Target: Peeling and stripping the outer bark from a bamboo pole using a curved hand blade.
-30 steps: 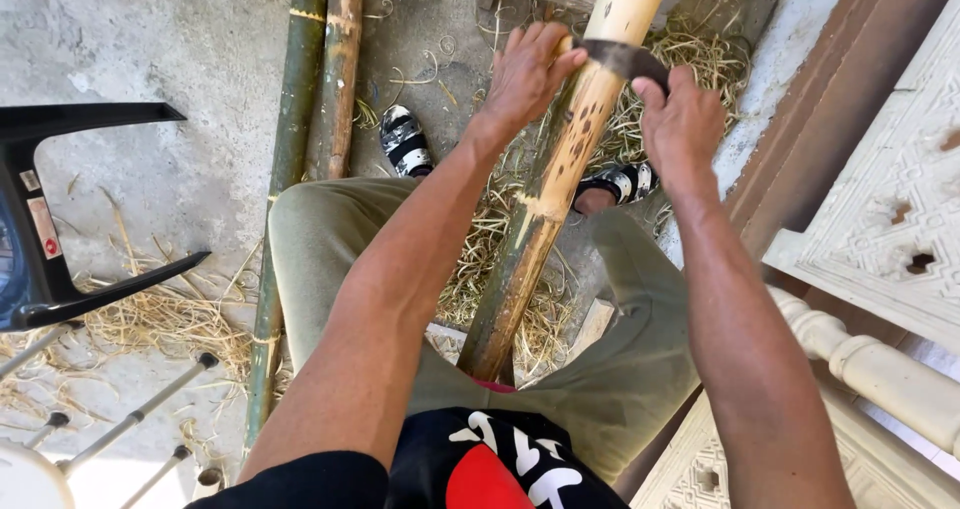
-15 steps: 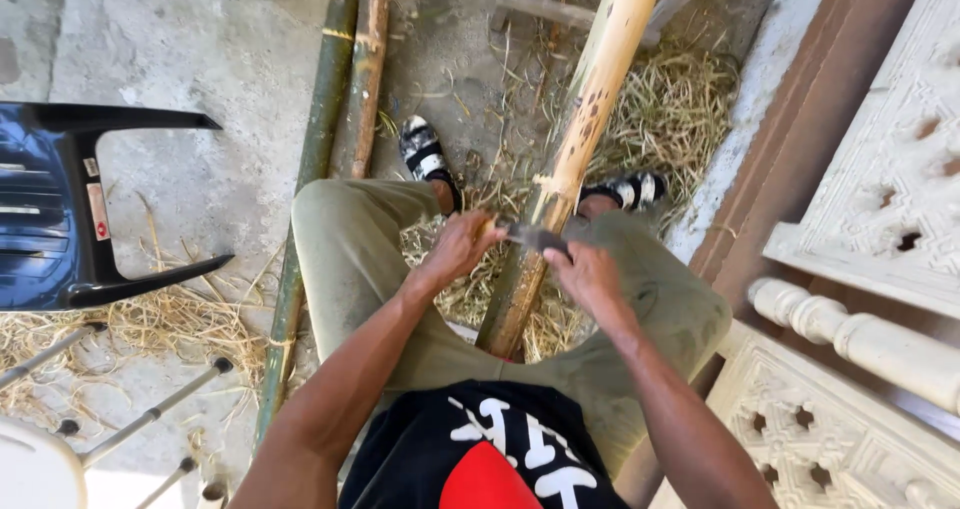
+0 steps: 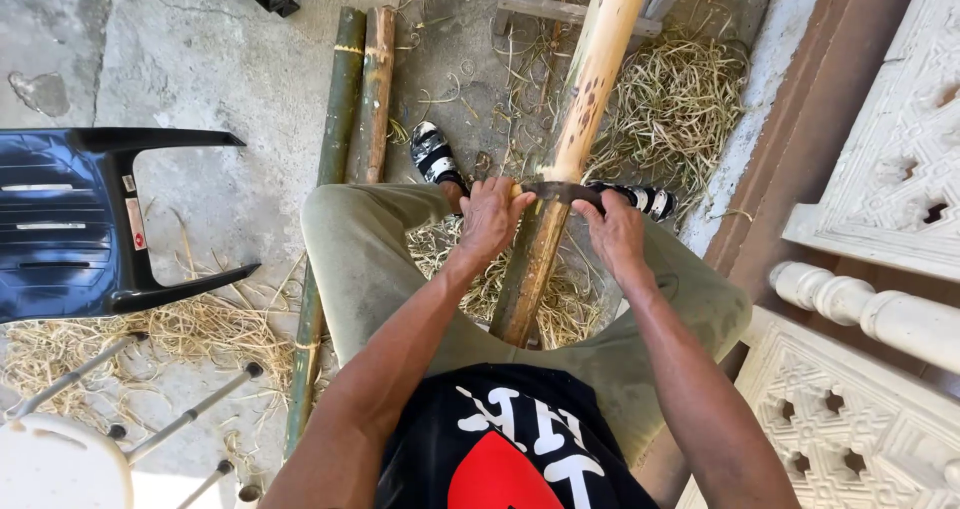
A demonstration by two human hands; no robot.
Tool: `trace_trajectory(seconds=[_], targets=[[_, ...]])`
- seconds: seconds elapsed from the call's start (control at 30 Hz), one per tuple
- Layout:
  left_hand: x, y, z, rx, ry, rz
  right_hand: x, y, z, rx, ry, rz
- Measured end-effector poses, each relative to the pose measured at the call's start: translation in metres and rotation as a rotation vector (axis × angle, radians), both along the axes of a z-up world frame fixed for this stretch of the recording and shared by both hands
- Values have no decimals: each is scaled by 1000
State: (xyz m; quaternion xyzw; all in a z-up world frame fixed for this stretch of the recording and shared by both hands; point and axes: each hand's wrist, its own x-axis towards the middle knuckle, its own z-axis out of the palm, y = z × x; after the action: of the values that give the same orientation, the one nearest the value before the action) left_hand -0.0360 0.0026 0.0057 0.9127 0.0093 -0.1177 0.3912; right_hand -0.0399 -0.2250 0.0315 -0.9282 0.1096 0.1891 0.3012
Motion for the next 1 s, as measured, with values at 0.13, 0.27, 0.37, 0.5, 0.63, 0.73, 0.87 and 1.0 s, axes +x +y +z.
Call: trace_trajectory(seconds=[0.13, 0.27, 0.37, 0.5, 0.63, 0.73, 0.87, 1.0], targets=[[17, -1, 1, 30, -36, -26, 17, 2, -2, 76, -44, -36], [-19, -2, -36, 15, -278, 12, -15, -3, -24, -9, -351, 77], [-24, 6, -31, -11, -178, 12, -21, -1, -24, -88, -277, 117], [0, 0, -8, 12, 27, -15, -1, 4, -6, -9, 19, -28], [15, -9, -9, -48, -131, 60, 27, 3, 5, 1, -182, 17], [-17, -11, -39, -93, -160, 88, 0, -1, 2, -9, -208, 56], [1, -8, -26, -127, -184, 65, 15, -1, 7, -29, -174, 68], [-12, -10, -23, -84, -186, 63, -4, 0, 3, -18, -139, 20]])
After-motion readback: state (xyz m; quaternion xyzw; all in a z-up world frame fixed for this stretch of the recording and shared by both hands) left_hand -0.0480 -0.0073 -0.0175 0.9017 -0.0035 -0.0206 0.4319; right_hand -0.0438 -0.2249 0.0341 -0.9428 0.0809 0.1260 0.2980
